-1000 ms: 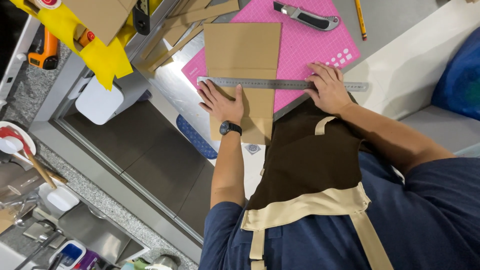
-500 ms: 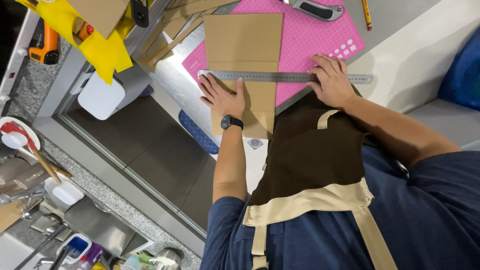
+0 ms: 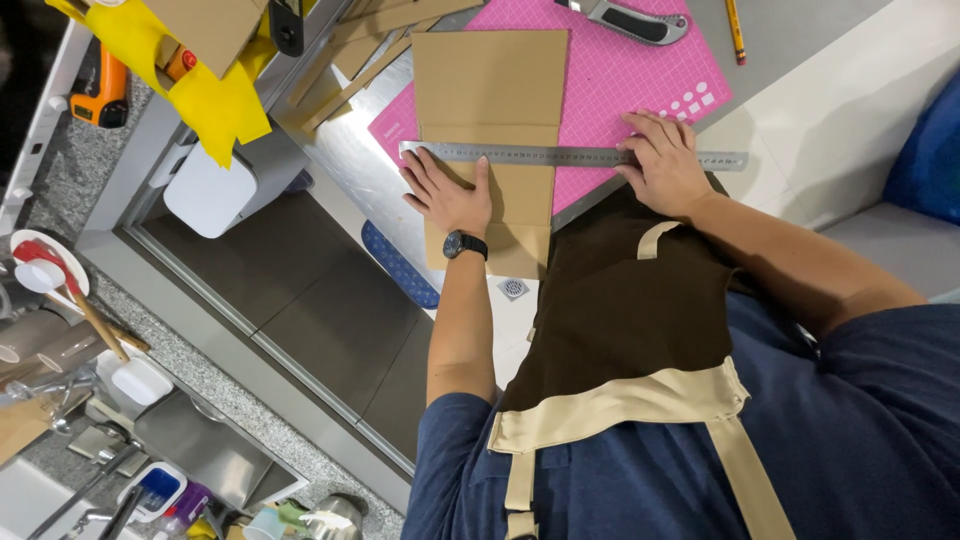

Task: The person measures and marks a piece of cardboard with a ruler and pencil, then uses a utility knife to cut along the marked lines. They repeat the process on another piece of cardboard, measuring, marking, and cutting to create straight edges.

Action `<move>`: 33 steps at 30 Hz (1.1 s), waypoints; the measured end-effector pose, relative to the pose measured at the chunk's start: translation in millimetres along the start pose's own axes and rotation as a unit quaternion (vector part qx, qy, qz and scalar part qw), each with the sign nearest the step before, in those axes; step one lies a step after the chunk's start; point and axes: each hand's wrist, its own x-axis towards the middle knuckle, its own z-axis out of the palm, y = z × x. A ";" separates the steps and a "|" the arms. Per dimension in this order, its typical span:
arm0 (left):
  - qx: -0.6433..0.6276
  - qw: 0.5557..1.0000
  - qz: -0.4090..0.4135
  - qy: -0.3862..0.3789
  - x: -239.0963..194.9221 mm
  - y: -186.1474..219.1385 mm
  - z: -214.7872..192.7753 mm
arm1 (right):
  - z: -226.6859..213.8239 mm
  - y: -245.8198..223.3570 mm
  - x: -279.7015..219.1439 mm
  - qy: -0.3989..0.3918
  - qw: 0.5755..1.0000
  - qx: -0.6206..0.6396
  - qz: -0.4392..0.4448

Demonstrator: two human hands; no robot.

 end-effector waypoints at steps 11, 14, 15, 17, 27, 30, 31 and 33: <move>-0.005 1.000 0.005 0.022 -1.4 1.8 0.3 | 1.5 -0.7 -3.0 -0.007 1.000 -0.003 0.007; -0.007 1.000 0.008 0.020 -1.2 1.3 0.4 | 2.4 -0.1 -2.9 -0.008 1.000 -0.003 0.009; -0.009 1.000 0.008 0.017 -1.3 1.2 -0.4 | 2.9 -0.2 -3.0 -0.008 1.000 0.002 0.010; -0.006 1.000 0.007 0.015 -1.0 1.9 -0.8 | 1.8 -0.5 -2.2 -0.009 1.000 0.000 0.011; -0.006 1.000 0.001 -0.011 -1.4 1.2 -3.7 | -2.2 -3.8 -0.4 -0.008 1.000 0.007 0.009; -0.020 1.000 0.002 -0.017 -1.0 -2.1 -2.0 | 1.1 -2.6 -1.0 -0.006 1.000 0.010 0.010; -0.020 1.000 0.001 -0.017 -0.9 -1.8 -4.1 | 1.3 -2.6 -1.1 -0.006 1.000 0.010 0.009; -0.025 0.998 -0.012 -0.061 -0.5 -0.7 -8.4 | 1.1 -2.4 -1.2 -0.005 1.000 0.009 0.009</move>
